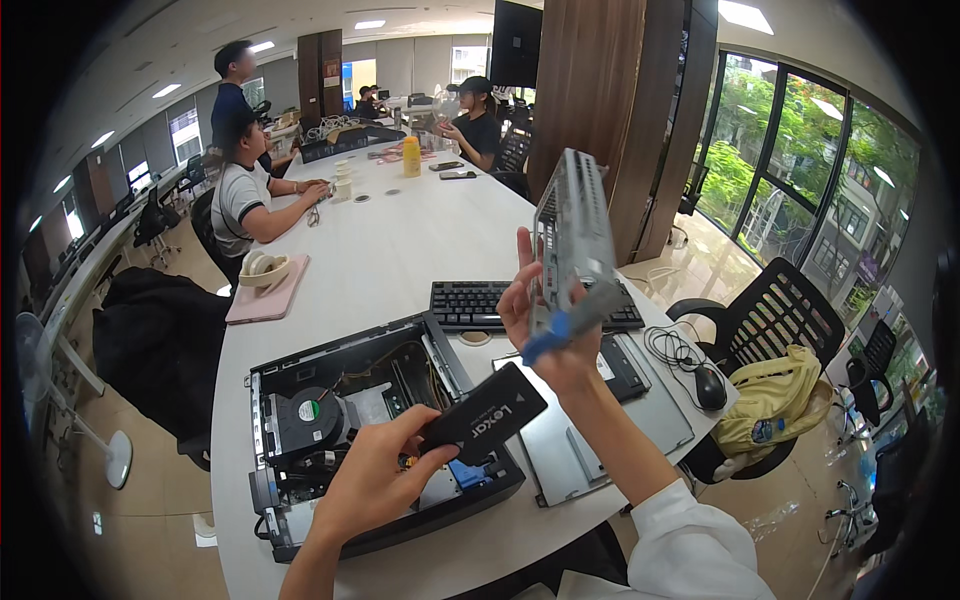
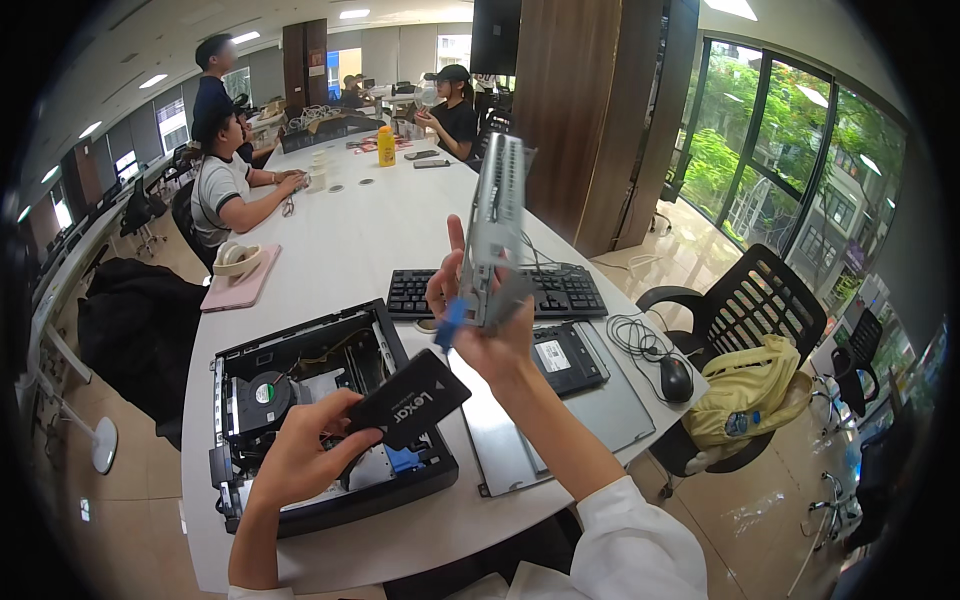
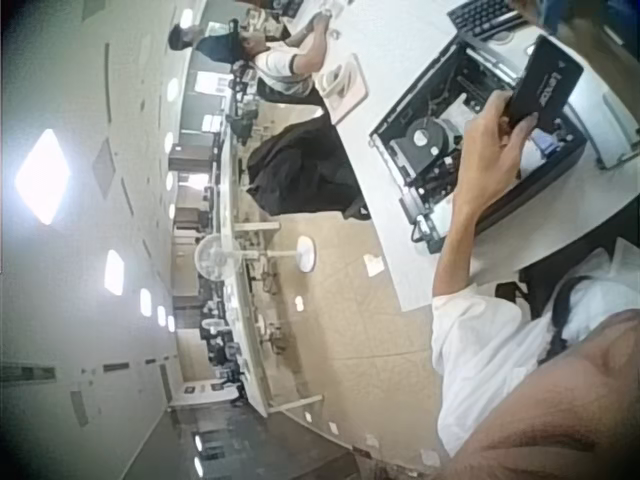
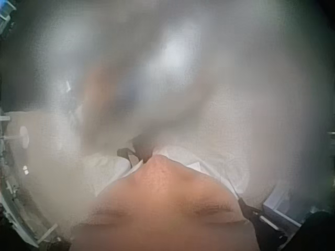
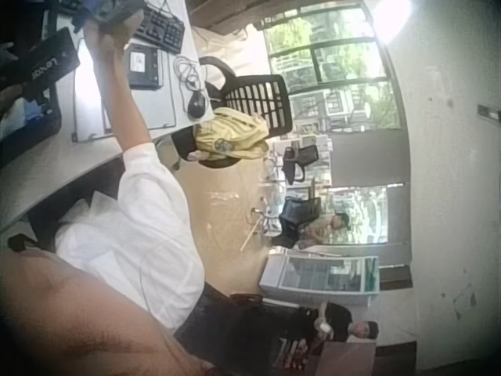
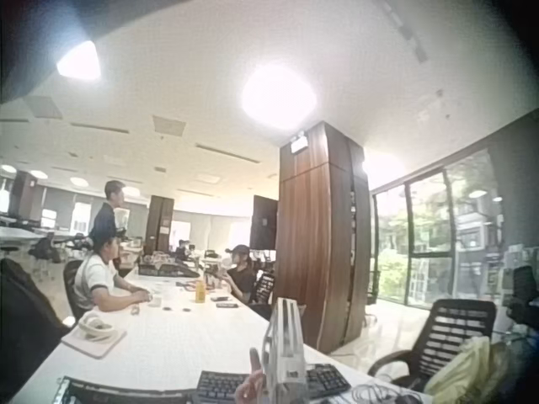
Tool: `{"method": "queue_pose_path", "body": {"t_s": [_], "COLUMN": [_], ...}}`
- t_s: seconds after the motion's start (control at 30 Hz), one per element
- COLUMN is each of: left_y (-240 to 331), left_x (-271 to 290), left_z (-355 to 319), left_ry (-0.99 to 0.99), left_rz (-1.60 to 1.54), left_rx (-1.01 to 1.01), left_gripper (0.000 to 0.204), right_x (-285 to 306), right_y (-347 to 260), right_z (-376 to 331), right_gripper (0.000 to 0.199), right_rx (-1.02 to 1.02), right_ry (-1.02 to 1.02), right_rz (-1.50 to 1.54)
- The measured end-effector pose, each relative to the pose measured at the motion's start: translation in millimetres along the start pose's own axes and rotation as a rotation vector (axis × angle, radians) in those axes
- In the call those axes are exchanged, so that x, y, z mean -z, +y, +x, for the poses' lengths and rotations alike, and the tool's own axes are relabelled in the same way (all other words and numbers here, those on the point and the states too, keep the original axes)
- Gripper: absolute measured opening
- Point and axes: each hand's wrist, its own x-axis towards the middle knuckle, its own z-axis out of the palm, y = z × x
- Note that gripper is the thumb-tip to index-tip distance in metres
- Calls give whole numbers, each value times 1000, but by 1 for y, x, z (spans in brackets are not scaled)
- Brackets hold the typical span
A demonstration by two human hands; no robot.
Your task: The person assembles internal computer components by hand, first connecting cables to a solid state drive and then placing it into a metal bracket within the open computer case. They then install the drive bracket into the chassis, followed by another component bracket, and finally slide the side panel onto the computer case to close it.
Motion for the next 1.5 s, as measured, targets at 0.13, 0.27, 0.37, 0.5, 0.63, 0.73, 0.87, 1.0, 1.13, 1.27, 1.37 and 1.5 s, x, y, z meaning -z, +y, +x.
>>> {"method": "queue_pose_path", "body": {"t_s": [0.13,0.27,0.37,0.5,0.63,0.73,0.87,1.0,1.13,1.27,1.37,1.5], "left_y": [-3,-9,-14,-19,-19,-15,-7,-3,-1,-2,-4,-10], "left_x": [-1,-4,-6,-6,-5,-4,-2,-1,8,28,28,10], "left_z": [1,4,4,4,6,5,3,3,3,2,2,1], "left_ry": [204,353,389,430,448,418,382,311,252,242,225,232], "left_rz": [-17,31,122,233,326,319,358,326,381,347,298,191], "left_rx": [84,14,40,-10,-10,95,187,224,325,418,378,301], "left_gripper": [27,27,27,29,32,35,44,54,60,62,57,49], "right_x": [-6,-7,-4,1,8,13,15,18,21,24,23,21], "right_y": [12,27,35,36,38,40,43,47,50,48,43,43], "right_z": [3,4,3,-2,-8,-9,-15,-21,-21,-9,4,9], "right_gripper": [47,44,47,49,48,46,45,43,41,39,40,38], "right_rx": [45,71,44,-55,-76,-90,-124,-146,-179,-147,-140,-129], "right_ry": [71,245,292,231,268,276,270,303,323,320,331,278], "right_rz": [-166,-407,-583,-711,-776,-758,-731,-783,-769,-723,-732,-743]}}
